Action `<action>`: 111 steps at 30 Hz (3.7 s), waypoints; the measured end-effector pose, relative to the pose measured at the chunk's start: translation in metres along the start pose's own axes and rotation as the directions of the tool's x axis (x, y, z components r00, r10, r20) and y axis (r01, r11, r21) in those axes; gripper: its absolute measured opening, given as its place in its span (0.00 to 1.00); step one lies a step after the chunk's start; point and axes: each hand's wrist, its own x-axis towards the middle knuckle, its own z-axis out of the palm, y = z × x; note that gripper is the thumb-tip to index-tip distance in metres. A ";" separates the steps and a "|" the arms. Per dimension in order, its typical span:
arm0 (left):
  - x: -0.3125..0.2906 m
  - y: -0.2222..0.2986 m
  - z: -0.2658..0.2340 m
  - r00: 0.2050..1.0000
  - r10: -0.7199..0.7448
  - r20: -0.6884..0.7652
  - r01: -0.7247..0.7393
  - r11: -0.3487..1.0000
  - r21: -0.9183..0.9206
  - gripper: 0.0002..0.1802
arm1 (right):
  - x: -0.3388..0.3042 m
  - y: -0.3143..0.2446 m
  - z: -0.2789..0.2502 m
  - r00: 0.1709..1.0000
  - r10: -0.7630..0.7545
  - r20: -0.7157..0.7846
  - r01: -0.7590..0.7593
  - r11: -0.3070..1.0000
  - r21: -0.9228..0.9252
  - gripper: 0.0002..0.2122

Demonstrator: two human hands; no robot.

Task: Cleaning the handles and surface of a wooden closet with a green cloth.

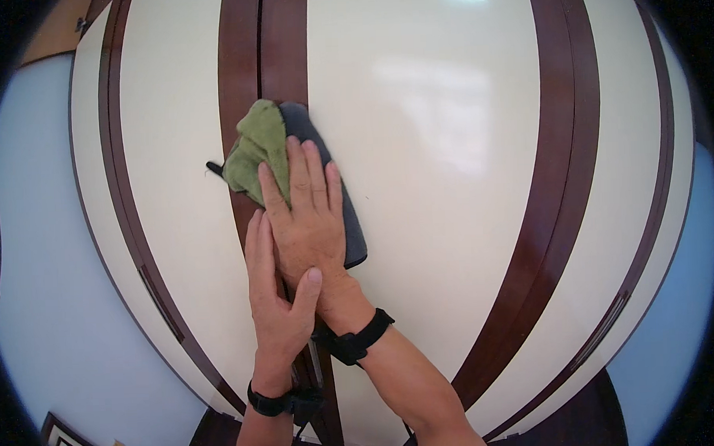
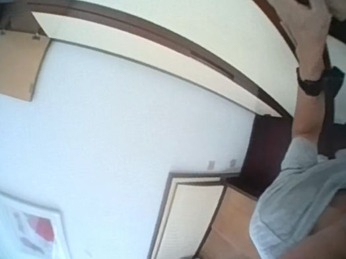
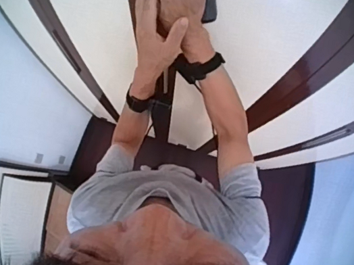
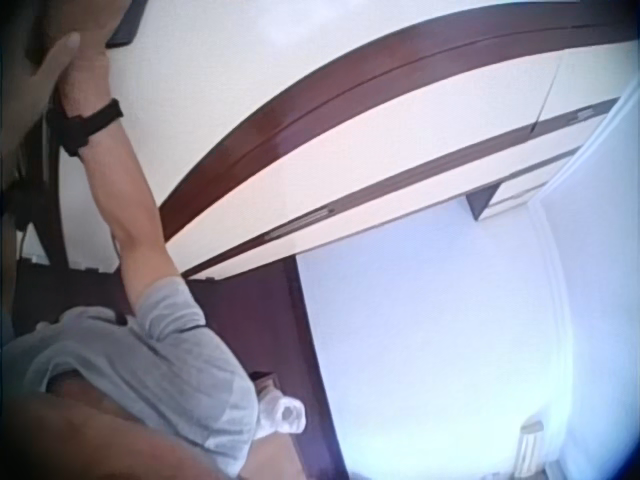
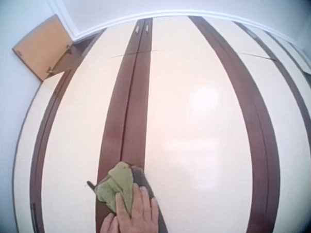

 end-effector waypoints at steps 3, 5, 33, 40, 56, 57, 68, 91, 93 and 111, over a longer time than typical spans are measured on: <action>-0.020 -0.059 0.017 0.999 -0.034 0.003 0.034 0.998 -0.060 0.48 | -0.037 0.015 0.042 0.997 -0.053 0.057 0.049 0.996 0.072 0.25; -0.037 -0.080 0.020 0.991 -0.127 0.031 0.129 0.987 -0.093 0.49 | -0.064 0.018 0.062 0.995 -0.038 0.095 0.028 0.994 0.110 0.25; -0.085 -0.152 0.085 0.968 -0.126 0.217 0.155 0.980 -0.122 0.53 | -0.159 0.083 0.087 0.977 0.134 0.168 -0.137 0.990 0.006 0.26; -0.151 -0.191 0.133 0.932 -0.058 0.358 0.131 0.974 -0.183 0.53 | -0.275 0.120 0.094 0.955 0.289 0.063 -0.284 0.955 -0.082 0.23; -0.121 -0.166 0.117 0.932 -0.048 0.360 0.152 0.952 -0.265 0.47 | -0.247 0.109 0.083 0.935 0.349 -0.064 -0.354 0.928 -0.119 0.27; -0.117 -0.164 0.111 0.941 -0.056 0.335 0.145 0.959 -0.245 0.47 | -0.239 0.106 0.086 0.944 0.325 -0.052 -0.329 0.937 -0.115 0.27; -0.058 -0.114 0.052 0.971 -0.145 0.188 0.175 0.973 -0.152 0.47 | -0.130 0.051 0.081 0.980 0.199 0.008 -0.198 0.978 -0.069 0.25; -0.069 0.008 0.078 0.886 -0.460 -0.063 0.426 0.859 -0.285 0.55 | -0.104 0.048 -0.020 0.937 -0.075 0.342 -0.028 0.957 0.288 0.21; -0.074 0.009 0.081 0.871 -0.491 0.001 0.475 0.842 -0.257 0.57 | -0.114 0.051 -0.022 0.966 0.007 0.258 -0.073 0.966 0.248 0.21; -0.160 -0.141 0.092 0.872 -0.314 0.374 0.387 0.912 -0.136 0.60 | -0.257 0.064 0.040 0.916 0.356 0.182 -0.351 0.934 -0.061 0.23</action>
